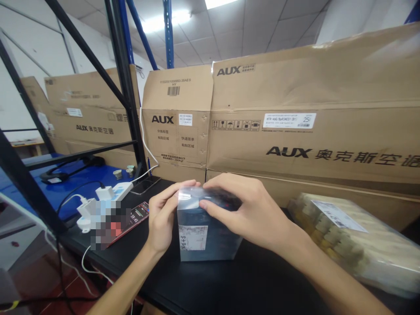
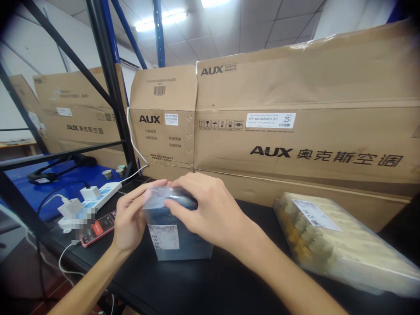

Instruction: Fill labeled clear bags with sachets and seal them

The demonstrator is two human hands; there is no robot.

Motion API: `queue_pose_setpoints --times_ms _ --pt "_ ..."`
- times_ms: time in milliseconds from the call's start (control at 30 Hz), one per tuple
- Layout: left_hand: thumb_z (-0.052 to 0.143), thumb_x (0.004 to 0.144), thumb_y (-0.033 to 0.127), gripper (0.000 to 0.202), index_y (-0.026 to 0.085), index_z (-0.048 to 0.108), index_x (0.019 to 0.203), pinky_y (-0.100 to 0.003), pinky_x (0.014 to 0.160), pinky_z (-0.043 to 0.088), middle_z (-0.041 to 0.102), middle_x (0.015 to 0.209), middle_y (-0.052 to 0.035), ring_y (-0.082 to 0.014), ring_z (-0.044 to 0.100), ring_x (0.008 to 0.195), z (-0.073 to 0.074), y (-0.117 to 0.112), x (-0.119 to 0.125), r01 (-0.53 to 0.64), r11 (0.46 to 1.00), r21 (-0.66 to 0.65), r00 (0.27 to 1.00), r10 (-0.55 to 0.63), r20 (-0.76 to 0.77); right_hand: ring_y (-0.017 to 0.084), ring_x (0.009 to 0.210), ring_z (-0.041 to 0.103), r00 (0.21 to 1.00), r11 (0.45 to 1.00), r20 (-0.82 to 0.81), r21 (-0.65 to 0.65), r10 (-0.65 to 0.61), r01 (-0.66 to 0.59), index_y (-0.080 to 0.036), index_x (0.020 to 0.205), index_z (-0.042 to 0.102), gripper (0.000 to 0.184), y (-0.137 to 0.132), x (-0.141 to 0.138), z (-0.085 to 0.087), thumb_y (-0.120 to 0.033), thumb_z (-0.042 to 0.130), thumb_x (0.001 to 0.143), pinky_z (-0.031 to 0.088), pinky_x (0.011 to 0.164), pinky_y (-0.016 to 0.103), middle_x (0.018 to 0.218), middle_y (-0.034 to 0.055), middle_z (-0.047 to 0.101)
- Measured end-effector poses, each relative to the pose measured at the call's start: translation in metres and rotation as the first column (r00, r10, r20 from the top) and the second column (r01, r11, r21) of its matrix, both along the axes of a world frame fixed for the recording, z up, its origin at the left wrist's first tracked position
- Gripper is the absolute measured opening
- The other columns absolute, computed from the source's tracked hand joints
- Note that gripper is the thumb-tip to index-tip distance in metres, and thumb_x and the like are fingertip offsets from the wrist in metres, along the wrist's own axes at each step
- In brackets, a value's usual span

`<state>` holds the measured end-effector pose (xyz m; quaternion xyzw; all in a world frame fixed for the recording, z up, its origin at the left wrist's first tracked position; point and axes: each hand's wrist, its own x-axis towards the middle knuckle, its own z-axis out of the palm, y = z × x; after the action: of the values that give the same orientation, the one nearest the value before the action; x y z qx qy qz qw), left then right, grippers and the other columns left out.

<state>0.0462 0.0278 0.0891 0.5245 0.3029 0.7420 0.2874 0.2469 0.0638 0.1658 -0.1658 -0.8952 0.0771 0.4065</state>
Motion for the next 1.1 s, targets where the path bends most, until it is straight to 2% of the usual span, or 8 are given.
queue_pose_setpoints --times_ms 267,467,567,700,833,900,1000,1100 --pt "0.064 0.1 0.028 0.027 0.023 0.089 0.109 -0.034 0.102 0.056 0.084 0.12 -0.0078 -0.0275 0.075 0.118 -0.003 0.001 -0.001 0.006 0.999 0.039 0.999 -0.004 -0.038 0.021 0.086 0.075 1.0 0.998 -0.013 -0.066 -0.02 0.019 -0.021 0.103 0.078 0.011 0.002 -0.001 -0.001 -0.03 0.078 0.097 0.056 0.081 0.035 0.099 0.003 0.083" --pt "0.052 0.1 0.032 0.04 0.015 0.088 0.106 -0.044 0.104 0.057 0.083 0.12 -0.0155 -0.0343 0.075 0.119 0.003 0.0 0.001 0.075 0.995 0.071 0.997 -0.076 0.001 0.024 0.093 0.077 0.999 0.996 0.004 -0.08 -0.036 0.036 -0.023 0.106 0.078 0.011 0.003 -0.001 -0.003 -0.031 0.076 0.098 0.057 0.087 0.038 0.104 0.0034 0.084" --pt "0.061 0.098 0.034 0.035 0.017 0.085 0.116 -0.045 0.102 0.057 0.083 0.121 -0.0142 -0.0342 0.076 0.116 0.004 -0.001 0.0 0.066 0.997 0.031 0.997 -0.065 -0.034 0.024 0.095 0.078 0.999 0.996 0.014 -0.073 -0.044 0.045 -0.023 0.106 0.078 0.011 0.005 0.0 -0.002 -0.032 0.076 0.099 0.057 0.088 0.038 0.105 0.004 0.084" --pt "0.077 0.093 0.034 0.038 0.024 0.077 0.13 -0.044 0.103 0.057 0.08 0.129 -0.0111 -0.0338 0.073 0.125 0.007 -0.004 -0.002 -0.022 0.999 0.037 0.989 0.027 -0.148 0.024 0.093 0.078 0.999 0.995 0.009 -0.088 -0.051 0.052 -0.023 0.106 0.078 0.014 0.009 -0.001 -0.002 -0.035 0.078 0.098 0.058 0.088 0.039 0.104 0.0042 0.084" --pt "0.079 0.094 0.033 0.034 0.026 0.076 0.127 -0.043 0.105 0.056 0.078 0.131 -0.0096 -0.0327 0.071 0.126 0.013 -0.007 0.0 -0.07 0.996 0.061 0.952 0.085 -0.295 0.025 0.096 0.079 0.999 0.989 -0.016 -0.142 -0.034 0.031 -0.023 0.109 0.079 0.017 0.009 -0.002 -0.001 -0.033 0.078 0.096 0.061 0.091 0.039 0.107 0.0049 0.085" --pt "0.077 0.096 0.033 0.028 0.026 0.078 0.123 -0.043 0.105 0.055 0.078 0.13 -0.0086 -0.032 0.071 0.126 0.014 -0.008 0.001 -0.081 0.994 0.068 0.938 0.1 -0.331 0.025 0.101 0.08 1.0 0.978 0.015 -0.21 -0.006 0.009 -0.024 0.117 0.08 0.024 0.01 0.006 0.005 -0.031 0.079 0.094 0.062 0.094 0.04 0.114 0.0049 0.085" --pt "0.076 0.098 0.034 0.025 0.027 0.078 0.122 -0.042 0.103 0.055 0.078 0.129 -0.0077 -0.0313 0.07 0.125 0.013 -0.008 0.001 -0.107 0.992 0.061 0.933 0.122 -0.338 0.029 0.117 0.078 0.993 0.953 0.109 -0.302 0.048 -0.013 -0.027 0.13 0.079 0.039 0.017 0.032 0.021 -0.034 0.081 0.091 0.062 0.106 0.045 0.129 0.0046 0.082" --pt "0.077 0.097 0.035 0.025 0.026 0.079 0.12 -0.043 0.1 0.056 0.079 0.128 -0.008 -0.0321 0.071 0.123 0.013 -0.007 0.0 -0.127 0.991 0.051 0.931 0.137 -0.339 0.031 0.121 0.078 0.985 0.928 0.159 -0.373 0.066 -0.002 -0.031 0.126 0.083 0.034 0.033 0.063 0.038 -0.039 0.077 0.094 0.062 0.109 0.048 0.129 0.0039 0.083"
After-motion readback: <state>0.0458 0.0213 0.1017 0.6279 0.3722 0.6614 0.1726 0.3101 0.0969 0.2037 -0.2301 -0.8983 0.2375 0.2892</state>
